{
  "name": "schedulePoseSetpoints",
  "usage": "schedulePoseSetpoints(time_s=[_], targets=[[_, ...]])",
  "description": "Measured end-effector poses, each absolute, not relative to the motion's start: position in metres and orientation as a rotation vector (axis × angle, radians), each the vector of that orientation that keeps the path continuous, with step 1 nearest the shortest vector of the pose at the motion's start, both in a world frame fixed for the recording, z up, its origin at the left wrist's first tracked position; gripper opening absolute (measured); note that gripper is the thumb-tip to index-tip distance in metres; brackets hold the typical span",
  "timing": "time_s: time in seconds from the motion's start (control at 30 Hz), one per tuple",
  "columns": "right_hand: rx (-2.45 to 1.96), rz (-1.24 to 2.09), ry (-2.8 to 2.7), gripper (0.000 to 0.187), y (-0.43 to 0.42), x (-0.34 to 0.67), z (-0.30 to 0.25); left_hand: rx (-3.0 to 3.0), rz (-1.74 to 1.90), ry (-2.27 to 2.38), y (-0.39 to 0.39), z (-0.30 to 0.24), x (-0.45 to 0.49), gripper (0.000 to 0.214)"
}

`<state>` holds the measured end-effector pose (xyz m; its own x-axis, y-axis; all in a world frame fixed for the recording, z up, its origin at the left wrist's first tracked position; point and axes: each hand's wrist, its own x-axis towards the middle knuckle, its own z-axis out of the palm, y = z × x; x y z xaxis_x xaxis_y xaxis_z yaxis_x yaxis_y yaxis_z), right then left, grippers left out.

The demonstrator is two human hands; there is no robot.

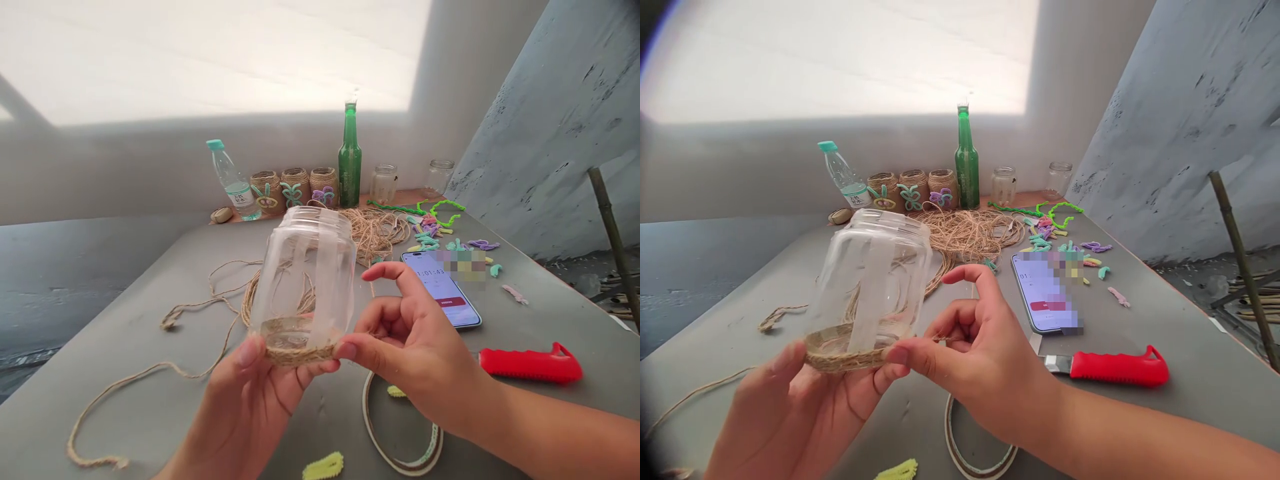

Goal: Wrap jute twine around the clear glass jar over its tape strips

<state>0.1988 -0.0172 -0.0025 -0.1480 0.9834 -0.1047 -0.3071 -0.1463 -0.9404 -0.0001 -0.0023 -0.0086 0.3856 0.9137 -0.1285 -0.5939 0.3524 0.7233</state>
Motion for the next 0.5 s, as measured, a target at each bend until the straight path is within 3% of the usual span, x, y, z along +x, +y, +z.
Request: schedulePoseSetpoints(time_s=[0.1, 0.27, 0.4, 0.5], targets=[[-0.995, 1.595, -1.003, 0.080, -0.012, 0.201, -0.002, 0.607, 1.036, 0.557, -0.001, -0.007, 0.001, 0.020], [-0.764, 1.830, -0.990, 0.058, -0.010, 0.199, -0.001, 0.629, 0.952, 0.432, -0.004, -0.002, 0.004, 0.025], [-0.772, 1.760, -0.945, 0.062, -0.013, 0.200, 0.001, 0.762, 0.901, 0.518, -0.004, -0.009, 0.007, 0.048], [-0.931, 1.602, -0.945, 0.066, -0.011, 0.201, 0.004, 0.852, 0.964, 0.639, -0.001, -0.018, 0.008, 0.049]])
